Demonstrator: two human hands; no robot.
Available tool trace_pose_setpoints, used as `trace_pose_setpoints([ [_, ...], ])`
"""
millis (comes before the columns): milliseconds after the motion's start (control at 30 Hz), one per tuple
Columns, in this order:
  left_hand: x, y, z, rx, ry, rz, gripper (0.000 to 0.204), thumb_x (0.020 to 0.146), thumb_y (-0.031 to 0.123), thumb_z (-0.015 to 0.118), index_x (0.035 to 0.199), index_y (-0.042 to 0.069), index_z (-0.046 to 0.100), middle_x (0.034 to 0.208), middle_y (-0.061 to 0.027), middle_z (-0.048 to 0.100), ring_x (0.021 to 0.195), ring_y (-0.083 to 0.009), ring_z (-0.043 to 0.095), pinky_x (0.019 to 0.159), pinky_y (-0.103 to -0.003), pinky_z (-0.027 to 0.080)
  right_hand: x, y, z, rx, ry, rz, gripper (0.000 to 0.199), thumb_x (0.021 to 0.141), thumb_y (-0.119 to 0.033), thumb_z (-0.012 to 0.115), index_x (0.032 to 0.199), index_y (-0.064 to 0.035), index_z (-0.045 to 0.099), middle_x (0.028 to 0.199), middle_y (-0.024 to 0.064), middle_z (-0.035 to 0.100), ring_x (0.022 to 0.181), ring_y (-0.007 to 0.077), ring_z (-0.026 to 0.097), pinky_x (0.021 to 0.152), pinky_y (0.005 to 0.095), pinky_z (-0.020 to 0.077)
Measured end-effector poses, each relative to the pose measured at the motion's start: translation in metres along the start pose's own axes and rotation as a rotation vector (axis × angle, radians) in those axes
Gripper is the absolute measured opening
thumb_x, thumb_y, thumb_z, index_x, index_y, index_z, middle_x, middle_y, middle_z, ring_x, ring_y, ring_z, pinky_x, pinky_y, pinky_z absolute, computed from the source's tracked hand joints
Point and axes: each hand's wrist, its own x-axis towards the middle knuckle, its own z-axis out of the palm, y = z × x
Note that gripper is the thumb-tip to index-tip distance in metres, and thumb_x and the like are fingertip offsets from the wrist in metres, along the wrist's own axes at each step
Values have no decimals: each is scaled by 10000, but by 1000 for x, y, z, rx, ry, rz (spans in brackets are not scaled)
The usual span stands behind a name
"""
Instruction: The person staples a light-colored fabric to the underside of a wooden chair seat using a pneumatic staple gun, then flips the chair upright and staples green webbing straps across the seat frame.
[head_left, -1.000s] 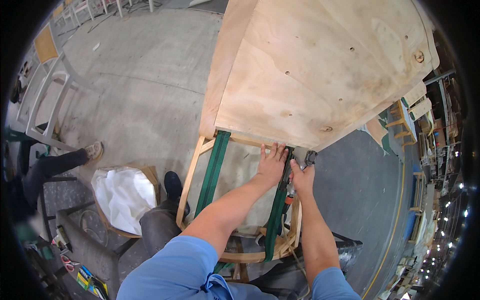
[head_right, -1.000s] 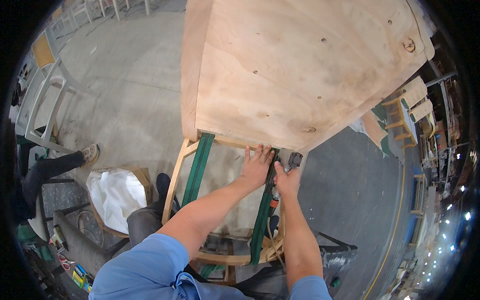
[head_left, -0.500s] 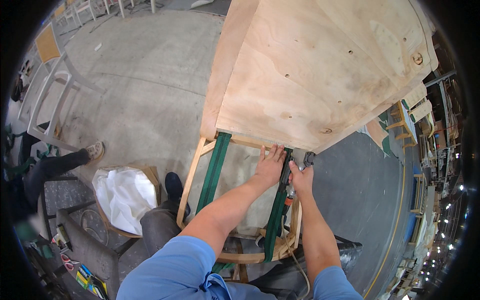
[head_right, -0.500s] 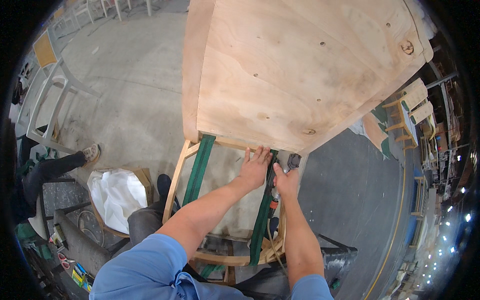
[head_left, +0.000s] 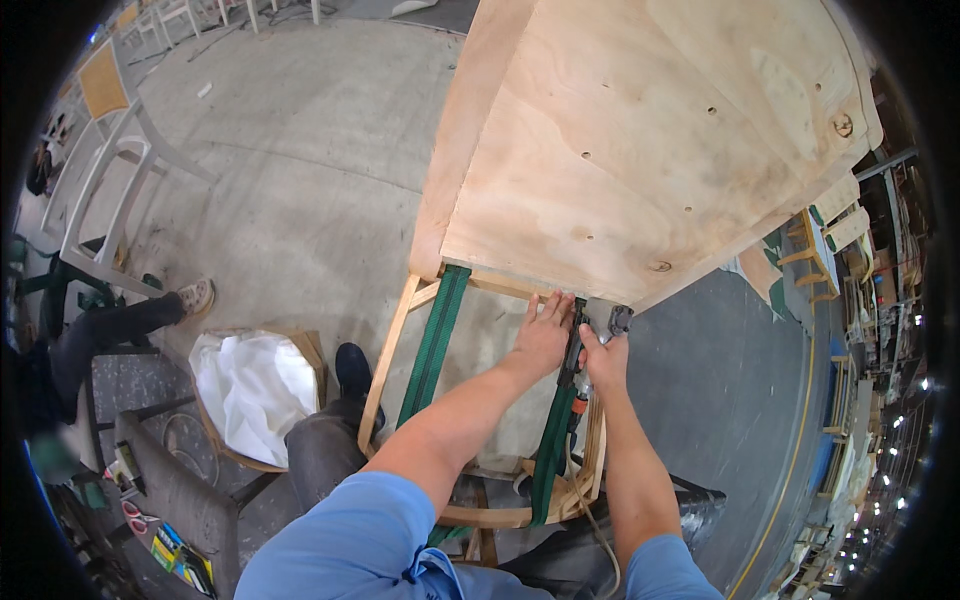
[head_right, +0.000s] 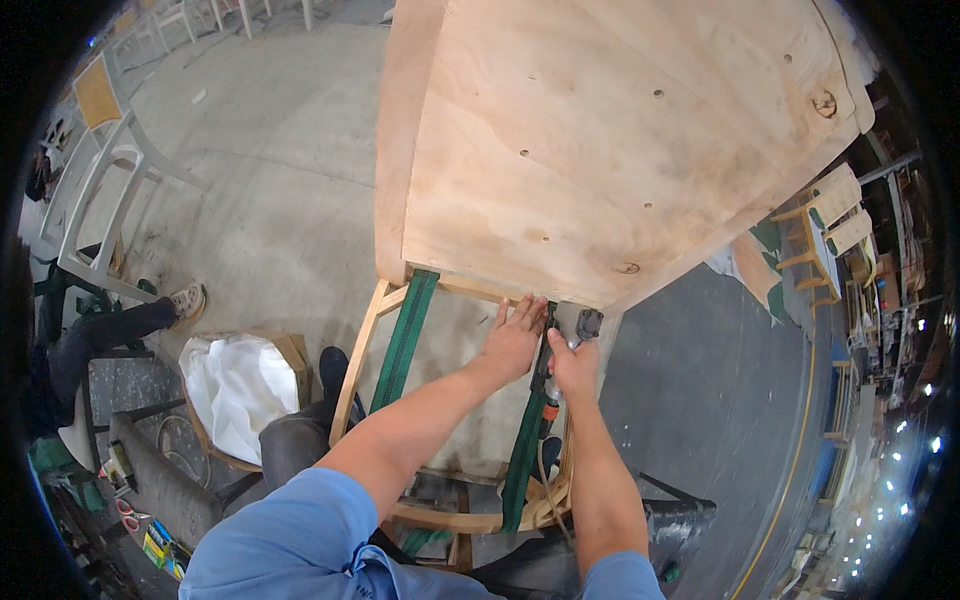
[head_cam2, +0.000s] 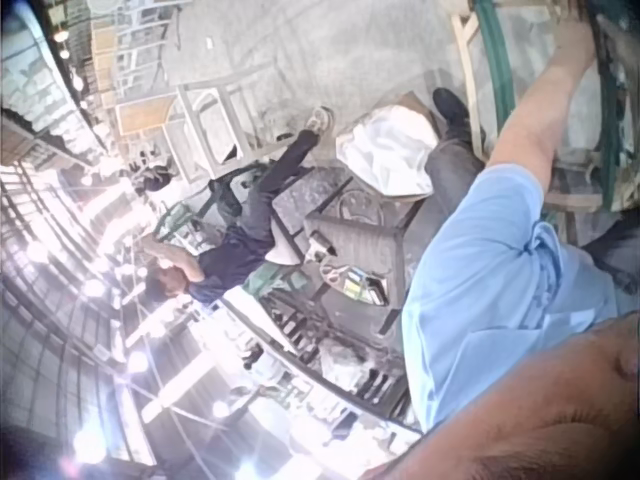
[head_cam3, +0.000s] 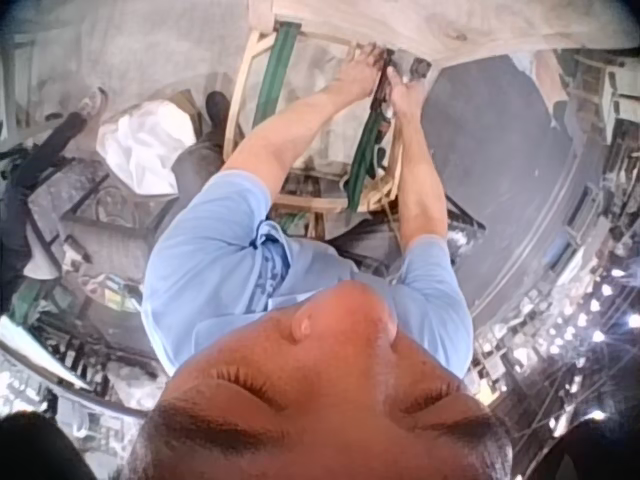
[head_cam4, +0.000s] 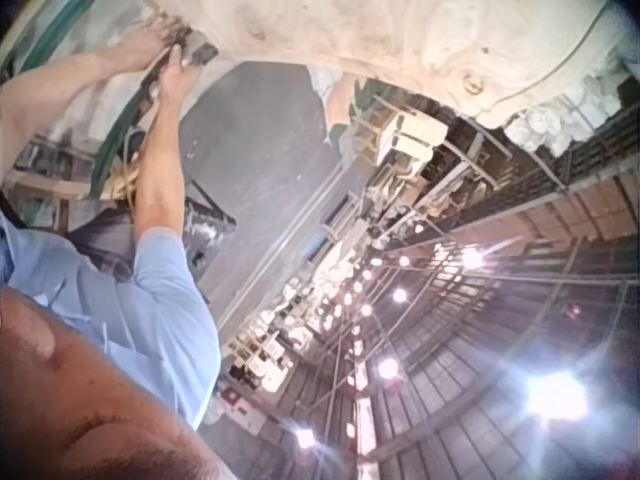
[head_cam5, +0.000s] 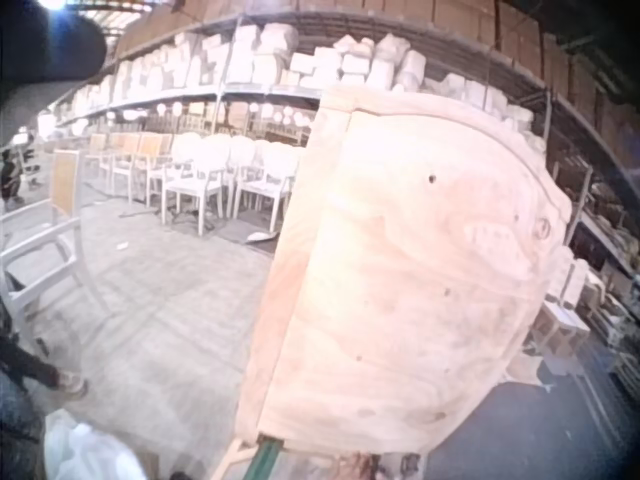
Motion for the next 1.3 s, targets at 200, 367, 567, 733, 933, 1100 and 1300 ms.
trace_pose_setpoints([
  [200,5,1,3,1,23,8,629,933,127,548,1539,6,431,1696,-132,249,1585,-314,176,1257,-592,153,5,3,-6,-45,0,14,207,923,-168,764,868,-20,630,637,20,599,457,121,536,413,299,421],
  [367,5,0,4,-18,52,15,643,913,109,559,1538,16,438,1696,-130,248,1584,-311,183,1258,-590,152,3,1,-5,5,92,14,200,918,-156,767,925,-11,629,639,21,602,451,119,534,397,303,411],
  [567,2,1,4,-4,26,-11,667,881,96,590,1531,25,451,1694,-121,256,1581,-307,195,1266,-573,146,1,1,-10,-81,73,60,221,931,-136,753,1049,-24,604,734,23,614,475,108,533,408,290,425],
  [733,4,11,2,-28,-2,-11,673,867,67,586,1526,29,459,1693,-107,263,1580,-305,199,1269,-566,140,-3,2,-16,-155,145,97,227,927,-167,765,989,-11,611,710,32,618,478,121,549,412,296,432],
  [933,5,-1,2,-27,-5,-50,662,888,75,551,1537,22,436,1697,-109,253,1580,-319,190,1259,-577,178,-48,-24,-50,209,105,181,207,950,-196,753,994,-44,620,763,36,653,538,133,592,457,304,481],
  [1100,-2,22,26,92,99,-105,572,956,174,528,1510,43,463,1684,-110,282,1557,-336,250,1253,-539,229,-170,-42,-205,262,326,214,322,1000,-343,692,1074,-40,611,737,63,622,524,172,604,447,327,483],
  [1300,-47,63,71,-1192,-124,-892,553,953,425,711,1367,80,587,1329,-163,647,1335,-378,530,1127,-580,380,-334,1,-370,336,746,368,423,996,-471,665,1058,-59,598,735,54,607,555,169,592,485,322,494],
])
